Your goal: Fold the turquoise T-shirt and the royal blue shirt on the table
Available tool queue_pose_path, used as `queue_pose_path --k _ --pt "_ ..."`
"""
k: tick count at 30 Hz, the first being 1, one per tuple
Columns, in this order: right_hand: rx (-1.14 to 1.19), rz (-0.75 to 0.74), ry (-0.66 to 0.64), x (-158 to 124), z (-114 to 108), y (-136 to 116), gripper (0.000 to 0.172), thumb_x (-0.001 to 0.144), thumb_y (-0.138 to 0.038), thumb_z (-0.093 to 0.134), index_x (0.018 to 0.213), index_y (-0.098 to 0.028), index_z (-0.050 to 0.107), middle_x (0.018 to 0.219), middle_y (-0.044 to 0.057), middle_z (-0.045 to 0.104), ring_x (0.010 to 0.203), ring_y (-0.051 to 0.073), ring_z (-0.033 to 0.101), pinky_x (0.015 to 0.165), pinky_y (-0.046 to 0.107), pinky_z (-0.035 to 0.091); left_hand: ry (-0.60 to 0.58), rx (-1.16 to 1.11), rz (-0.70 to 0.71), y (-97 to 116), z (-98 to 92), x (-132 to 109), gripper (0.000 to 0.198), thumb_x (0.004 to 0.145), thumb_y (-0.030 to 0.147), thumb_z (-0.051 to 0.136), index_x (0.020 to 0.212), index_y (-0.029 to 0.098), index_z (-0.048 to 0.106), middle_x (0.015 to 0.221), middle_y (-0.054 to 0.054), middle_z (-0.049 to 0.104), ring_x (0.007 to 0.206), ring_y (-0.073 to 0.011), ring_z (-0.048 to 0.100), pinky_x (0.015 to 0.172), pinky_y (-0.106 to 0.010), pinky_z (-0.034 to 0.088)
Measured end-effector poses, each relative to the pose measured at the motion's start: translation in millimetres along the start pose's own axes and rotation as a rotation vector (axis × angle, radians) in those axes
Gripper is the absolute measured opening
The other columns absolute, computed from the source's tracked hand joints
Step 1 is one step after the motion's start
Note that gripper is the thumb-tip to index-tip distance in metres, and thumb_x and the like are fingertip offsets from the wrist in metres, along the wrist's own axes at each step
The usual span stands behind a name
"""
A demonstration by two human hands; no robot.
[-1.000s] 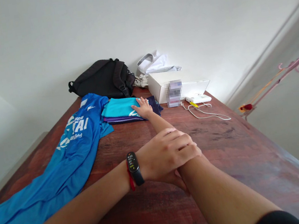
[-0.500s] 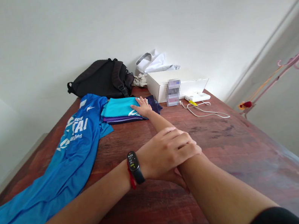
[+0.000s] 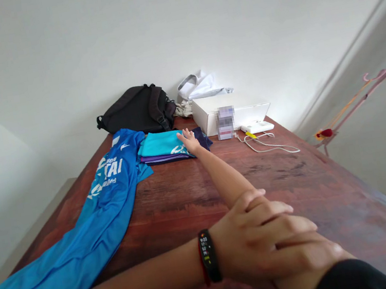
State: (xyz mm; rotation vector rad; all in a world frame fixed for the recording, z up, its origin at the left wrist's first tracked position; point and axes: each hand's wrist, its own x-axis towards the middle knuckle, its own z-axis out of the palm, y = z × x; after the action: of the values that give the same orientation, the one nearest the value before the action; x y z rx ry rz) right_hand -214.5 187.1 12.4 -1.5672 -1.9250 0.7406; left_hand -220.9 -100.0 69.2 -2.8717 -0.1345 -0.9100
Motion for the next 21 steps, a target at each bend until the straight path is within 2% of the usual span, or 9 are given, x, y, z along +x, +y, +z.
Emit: queue_pose_path --k 3,6,9,12,14,16,19,21 --pt "0.056 0.002 0.052 -5.9 -6.2 -0.6 0.067 0.100 -0.063 0.024 0.155 -0.026 0.036 0.165 0.003 0.022 0.153 0.021 0.019 0.119 0.044 0.026 0.057 0.063 0.027 3.4 23.5 1.6 0.044 0.095 0.054 0.050 0.135 0.036 0.055 0.153 0.000 0.047 0.143 -0.0292 0.035 0.118 -0.053 0.028" --pt "0.113 0.021 0.123 -13.4 -16.7 -1.0 0.072 0.100 -0.063 0.016 0.153 -0.021 0.040 0.163 0.006 0.030 0.148 0.021 0.032 0.117 0.038 0.031 -0.002 0.083 0.040 -1.1 34.0 4.7 0.043 0.092 0.055 0.054 0.132 0.038 0.059 0.152 0.001 0.049 0.143 -0.0300 0.037 0.116 -0.054 0.031" --pt "0.165 0.041 0.194 -20.5 -29.1 -5.2 0.079 0.099 -0.066 0.012 0.153 -0.016 0.040 0.159 0.011 0.037 0.145 0.026 0.038 0.115 0.042 0.032 -0.046 0.079 0.042 0.6 24.2 14.1 0.047 0.093 0.054 0.052 0.136 0.036 0.056 0.155 -0.001 0.044 0.146 -0.0298 0.032 0.118 -0.053 0.028" --pt "0.215 -0.004 0.229 -35.1 -38.7 -16.7 0.081 0.098 -0.068 0.014 0.152 -0.014 0.041 0.156 0.013 0.042 0.145 0.027 0.038 0.116 0.044 0.032 -0.060 0.048 -0.003 14.6 0.7 24.3 0.056 0.096 0.050 0.049 0.147 0.027 0.046 0.162 -0.007 0.032 0.152 -0.0283 0.019 0.122 -0.050 0.024" --pt "0.245 -0.078 0.223 -55.8 -43.0 -24.5 0.078 0.098 -0.067 0.018 0.151 -0.015 0.043 0.156 0.011 0.042 0.145 0.025 0.038 0.117 0.041 0.031 -0.130 0.009 -0.122 27.4 -16.0 22.1 0.061 0.097 0.046 0.050 0.152 0.024 0.038 0.166 -0.008 0.020 0.153 -0.0286 0.014 0.122 -0.049 0.024" --pt "0.271 -0.182 0.185 -88.0 -48.0 -25.6 0.073 0.099 -0.066 0.024 0.148 -0.017 0.048 0.154 0.007 0.046 0.144 0.022 0.040 0.117 0.037 0.032 -0.257 -0.063 -0.294 39.4 -31.1 6.8 0.070 0.094 0.048 0.056 0.156 0.024 0.031 0.168 -0.008 0.011 0.153 -0.0317 0.015 0.120 -0.050 0.027" --pt "0.293 -0.363 0.093 -152.5 -64.2 -5.3 0.061 0.100 -0.062 0.032 0.134 -0.023 0.063 0.149 0.003 0.052 0.139 0.023 0.047 0.117 0.037 0.034 -0.454 -0.129 -0.606 53.3 -53.9 -39.7 0.103 0.081 0.053 0.073 0.161 0.024 0.014 0.167 -0.015 0.007 0.151 -0.0398 0.015 0.118 -0.056 0.030" --pt "0.252 -0.570 -0.025 -197.0 -81.6 20.5 0.053 0.102 -0.055 0.036 0.132 -0.023 0.066 0.151 0.004 0.050 0.140 0.025 0.046 0.118 0.042 0.033 -0.519 -0.055 -0.818 60.2 -73.9 -78.9 0.102 0.082 0.048 0.073 0.161 0.029 0.012 0.167 -0.011 0.007 0.152 -0.0376 0.011 0.120 -0.057 0.024"
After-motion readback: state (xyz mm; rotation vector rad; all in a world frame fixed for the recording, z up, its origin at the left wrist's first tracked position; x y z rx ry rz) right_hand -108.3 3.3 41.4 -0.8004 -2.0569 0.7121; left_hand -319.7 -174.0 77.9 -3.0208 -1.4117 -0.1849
